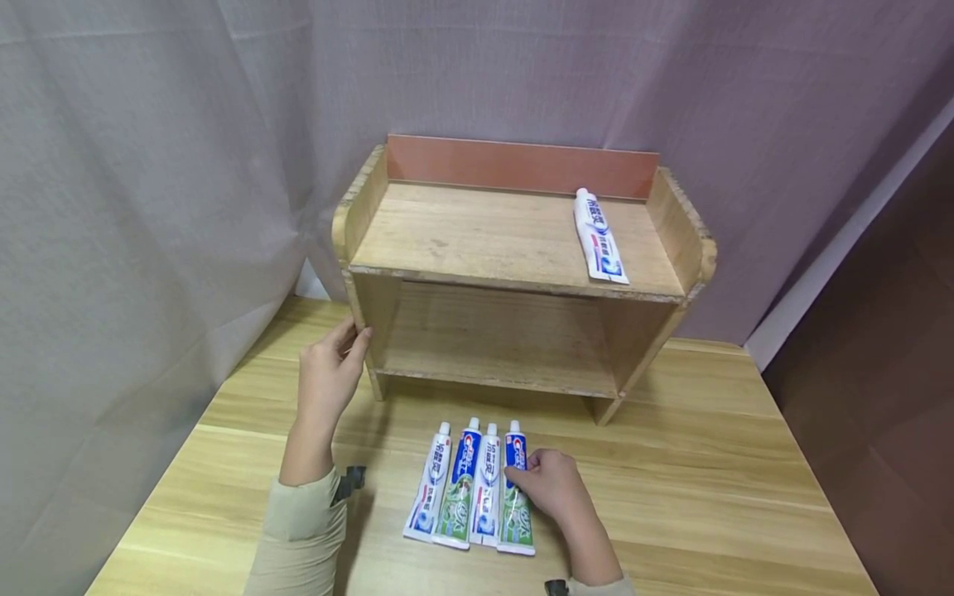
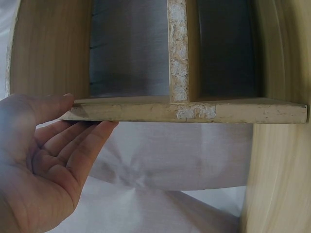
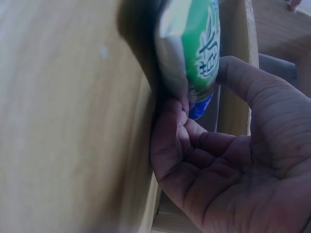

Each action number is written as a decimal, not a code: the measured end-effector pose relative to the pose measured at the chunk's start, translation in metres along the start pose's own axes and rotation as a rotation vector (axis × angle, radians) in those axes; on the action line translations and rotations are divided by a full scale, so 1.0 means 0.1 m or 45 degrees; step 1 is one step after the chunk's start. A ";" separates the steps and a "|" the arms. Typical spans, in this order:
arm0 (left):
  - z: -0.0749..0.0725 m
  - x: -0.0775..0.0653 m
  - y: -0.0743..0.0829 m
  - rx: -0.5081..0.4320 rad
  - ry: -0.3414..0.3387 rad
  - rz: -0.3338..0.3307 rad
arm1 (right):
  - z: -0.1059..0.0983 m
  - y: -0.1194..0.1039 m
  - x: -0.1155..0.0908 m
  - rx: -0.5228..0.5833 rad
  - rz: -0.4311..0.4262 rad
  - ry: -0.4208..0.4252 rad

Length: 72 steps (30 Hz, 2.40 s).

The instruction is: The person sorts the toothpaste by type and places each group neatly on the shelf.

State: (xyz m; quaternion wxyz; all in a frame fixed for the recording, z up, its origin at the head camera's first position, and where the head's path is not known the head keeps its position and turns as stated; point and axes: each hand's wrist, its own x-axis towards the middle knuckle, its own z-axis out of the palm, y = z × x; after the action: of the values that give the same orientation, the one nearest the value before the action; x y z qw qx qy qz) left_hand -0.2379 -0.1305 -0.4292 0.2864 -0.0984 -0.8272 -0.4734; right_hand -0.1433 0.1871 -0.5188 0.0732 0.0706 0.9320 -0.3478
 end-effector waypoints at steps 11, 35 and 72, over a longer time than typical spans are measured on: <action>0.00 0.00 0.00 0.013 -0.004 -0.002 | -0.02 0.01 0.01 0.037 0.010 -0.022; 0.00 -0.01 -0.01 0.002 0.000 -0.005 | -0.03 0.05 -0.03 0.099 0.010 0.005; 0.01 0.01 -0.02 -0.019 0.006 -0.041 | -0.17 -0.05 -0.09 0.341 -0.070 0.057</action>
State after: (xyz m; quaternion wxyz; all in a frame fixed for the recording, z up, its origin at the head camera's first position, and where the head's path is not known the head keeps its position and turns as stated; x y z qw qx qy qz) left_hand -0.2397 -0.1310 -0.4303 0.2799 -0.0862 -0.8244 -0.4844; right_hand -0.1365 0.1940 -0.5011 0.0329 0.0620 0.8802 -0.4694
